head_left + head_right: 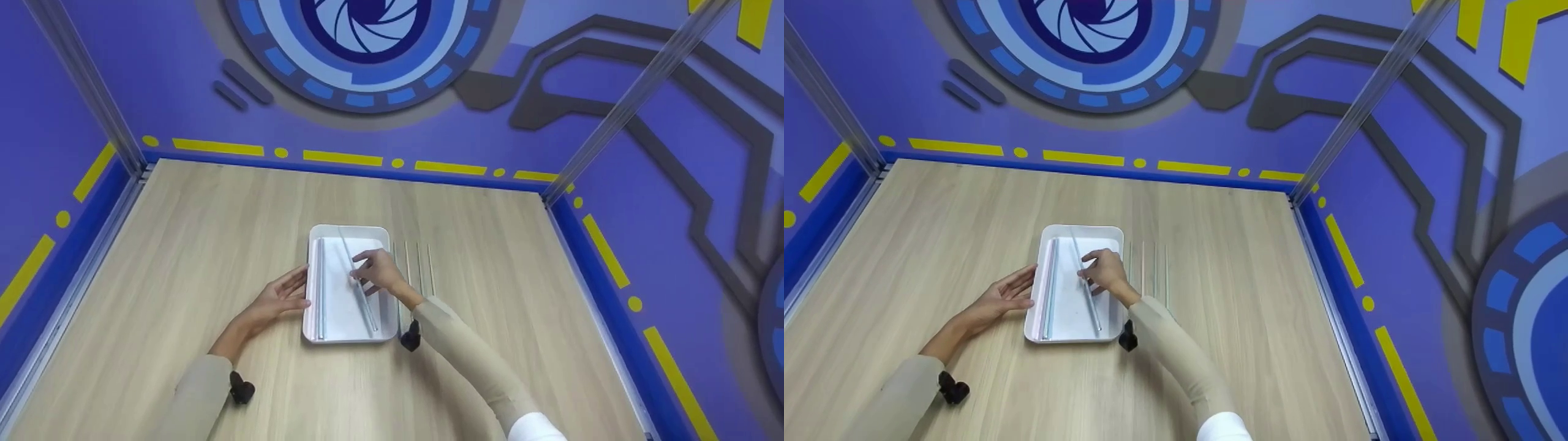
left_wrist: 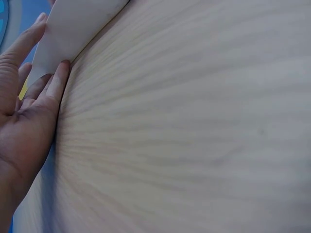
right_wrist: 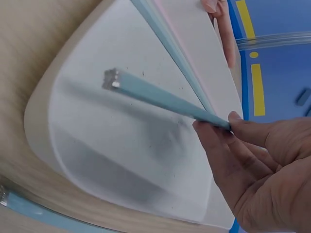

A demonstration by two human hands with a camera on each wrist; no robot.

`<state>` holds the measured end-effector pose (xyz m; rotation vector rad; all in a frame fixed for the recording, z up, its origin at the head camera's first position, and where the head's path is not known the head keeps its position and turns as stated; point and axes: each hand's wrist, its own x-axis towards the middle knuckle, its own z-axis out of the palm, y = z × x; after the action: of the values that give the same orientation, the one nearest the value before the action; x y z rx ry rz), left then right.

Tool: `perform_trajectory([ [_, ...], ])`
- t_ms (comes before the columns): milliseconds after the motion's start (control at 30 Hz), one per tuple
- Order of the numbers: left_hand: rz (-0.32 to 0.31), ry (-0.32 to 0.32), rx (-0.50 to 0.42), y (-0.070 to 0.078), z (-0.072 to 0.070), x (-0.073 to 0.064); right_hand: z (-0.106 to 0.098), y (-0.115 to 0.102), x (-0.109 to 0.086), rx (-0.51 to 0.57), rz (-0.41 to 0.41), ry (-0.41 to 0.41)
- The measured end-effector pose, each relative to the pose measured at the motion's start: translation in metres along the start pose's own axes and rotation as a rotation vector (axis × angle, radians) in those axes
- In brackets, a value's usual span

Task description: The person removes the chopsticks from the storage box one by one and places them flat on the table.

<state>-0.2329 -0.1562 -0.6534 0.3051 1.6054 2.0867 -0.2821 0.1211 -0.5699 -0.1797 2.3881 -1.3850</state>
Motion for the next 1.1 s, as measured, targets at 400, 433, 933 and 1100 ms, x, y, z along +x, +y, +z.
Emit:
perform_trajectory([
  [400, 0.000, 0.009, 0.029, -0.001, 0.001, 0.001, -0.016, 0.009, -0.005, 0.222, 0.080, 0.023],
  [433, 0.001, 0.008, 0.027, -0.001, 0.001, 0.001, -0.017, 0.009, -0.005, 0.232, 0.080, 0.025],
  [933, -0.026, 0.029, 0.046, 0.004, 0.002, 0.000, -0.042, 0.018, -0.016, 0.274, 0.099, 0.070],
  [1100, -0.021, 0.018, 0.038, 0.004, 0.001, -0.001, -0.051, 0.024, -0.019, 0.290, 0.110, 0.103],
])
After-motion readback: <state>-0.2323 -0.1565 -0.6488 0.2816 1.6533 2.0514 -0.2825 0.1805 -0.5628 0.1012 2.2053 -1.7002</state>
